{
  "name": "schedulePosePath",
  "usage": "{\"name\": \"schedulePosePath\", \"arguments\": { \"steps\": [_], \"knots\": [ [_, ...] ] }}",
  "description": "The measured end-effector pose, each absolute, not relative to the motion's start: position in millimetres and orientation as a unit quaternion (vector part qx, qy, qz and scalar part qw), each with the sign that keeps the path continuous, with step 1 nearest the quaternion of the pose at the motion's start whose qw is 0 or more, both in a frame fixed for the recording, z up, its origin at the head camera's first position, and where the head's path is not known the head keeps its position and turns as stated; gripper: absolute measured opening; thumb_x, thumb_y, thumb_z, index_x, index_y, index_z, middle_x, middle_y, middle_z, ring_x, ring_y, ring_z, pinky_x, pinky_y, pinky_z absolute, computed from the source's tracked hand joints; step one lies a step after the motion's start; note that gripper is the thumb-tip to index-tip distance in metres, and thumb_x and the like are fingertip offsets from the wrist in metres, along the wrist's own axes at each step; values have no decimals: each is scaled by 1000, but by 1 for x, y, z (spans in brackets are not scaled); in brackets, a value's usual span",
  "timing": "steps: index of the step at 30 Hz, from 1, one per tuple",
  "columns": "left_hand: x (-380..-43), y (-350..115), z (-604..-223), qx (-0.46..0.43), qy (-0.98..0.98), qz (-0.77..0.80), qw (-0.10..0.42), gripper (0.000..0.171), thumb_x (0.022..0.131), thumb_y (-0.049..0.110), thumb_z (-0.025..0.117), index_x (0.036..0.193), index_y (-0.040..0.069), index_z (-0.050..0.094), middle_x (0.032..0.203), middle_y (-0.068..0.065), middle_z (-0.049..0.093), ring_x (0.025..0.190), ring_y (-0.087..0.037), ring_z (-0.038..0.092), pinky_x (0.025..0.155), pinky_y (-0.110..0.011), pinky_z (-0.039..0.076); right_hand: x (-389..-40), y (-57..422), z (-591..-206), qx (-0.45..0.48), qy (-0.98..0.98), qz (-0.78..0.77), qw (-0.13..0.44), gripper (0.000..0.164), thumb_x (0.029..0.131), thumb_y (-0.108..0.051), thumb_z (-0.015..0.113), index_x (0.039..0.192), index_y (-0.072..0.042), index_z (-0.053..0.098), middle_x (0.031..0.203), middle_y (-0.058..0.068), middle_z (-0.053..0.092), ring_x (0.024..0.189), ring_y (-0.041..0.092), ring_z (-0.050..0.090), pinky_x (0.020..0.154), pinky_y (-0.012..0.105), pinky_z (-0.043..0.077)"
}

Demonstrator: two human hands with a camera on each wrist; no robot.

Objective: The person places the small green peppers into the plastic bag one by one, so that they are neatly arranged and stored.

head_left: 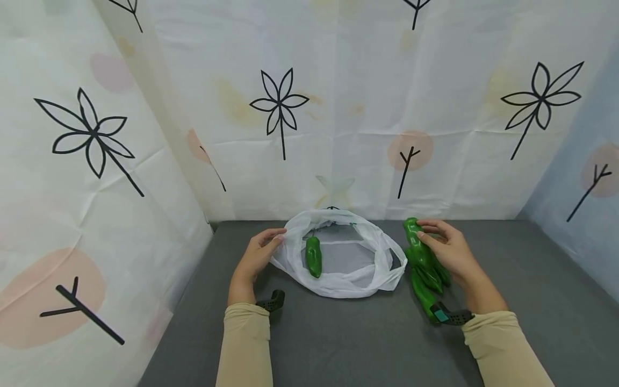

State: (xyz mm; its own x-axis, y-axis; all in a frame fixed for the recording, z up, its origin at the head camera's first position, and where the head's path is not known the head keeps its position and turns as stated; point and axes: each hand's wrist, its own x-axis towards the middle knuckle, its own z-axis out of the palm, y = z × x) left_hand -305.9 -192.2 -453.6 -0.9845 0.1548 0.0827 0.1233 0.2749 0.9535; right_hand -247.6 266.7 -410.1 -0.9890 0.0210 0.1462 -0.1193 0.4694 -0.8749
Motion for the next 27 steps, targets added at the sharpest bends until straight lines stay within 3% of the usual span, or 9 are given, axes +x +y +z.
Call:
{"name": "schedulePosePath", "arguments": {
  "steps": [5, 7, 14, 21, 27],
  "knots": [
    [-306, -189, -453, 86, 798, 596, 12, 38, 111, 26, 60, 146, 14, 64, 153, -12, 56, 150, -34, 46, 125, -58, 36, -244, 264, -411, 36, -851, 519, 66, 53, 112, -36, 56, 156, -8, 50, 154, 22, 49, 141, 43, 52, 93, 26, 51],
    [-307, -188, -453, 88, 800, 593, 13, 38, 111, 27, 60, 147, 14, 64, 154, -13, 55, 151, -34, 44, 125, -59, 35, -243, 261, -410, 37, -852, 518, 66, 52, 112, -36, 57, 155, -8, 51, 154, 22, 50, 140, 43, 53, 92, 27, 53],
    [-305, -192, -453, 79, 799, 596, 10, 38, 110, 28, 60, 146, 16, 65, 153, -12, 55, 151, -35, 44, 125, -59, 36, -246, 238, -412, 66, -849, 522, 42, 49, 112, -33, 58, 154, -9, 51, 154, 24, 49, 141, 47, 53, 102, 48, 50],
    [-304, -193, -452, 85, 801, 592, 9, 38, 111, 28, 60, 147, 16, 64, 155, -13, 55, 149, -35, 46, 124, -59, 37, -253, 211, -412, 84, -837, 540, 34, 48, 111, -31, 60, 153, -9, 53, 153, 22, 50, 139, 45, 55, 98, 38, 53],
    [-304, -192, -451, 87, 798, 596, 11, 39, 111, 27, 60, 147, 13, 64, 154, -15, 54, 149, -36, 45, 124, -60, 36, -260, 184, -412, 101, -817, 567, 23, 45, 111, -27, 61, 152, -9, 54, 154, 22, 50, 141, 45, 55, 101, 42, 55]
  ]
}}
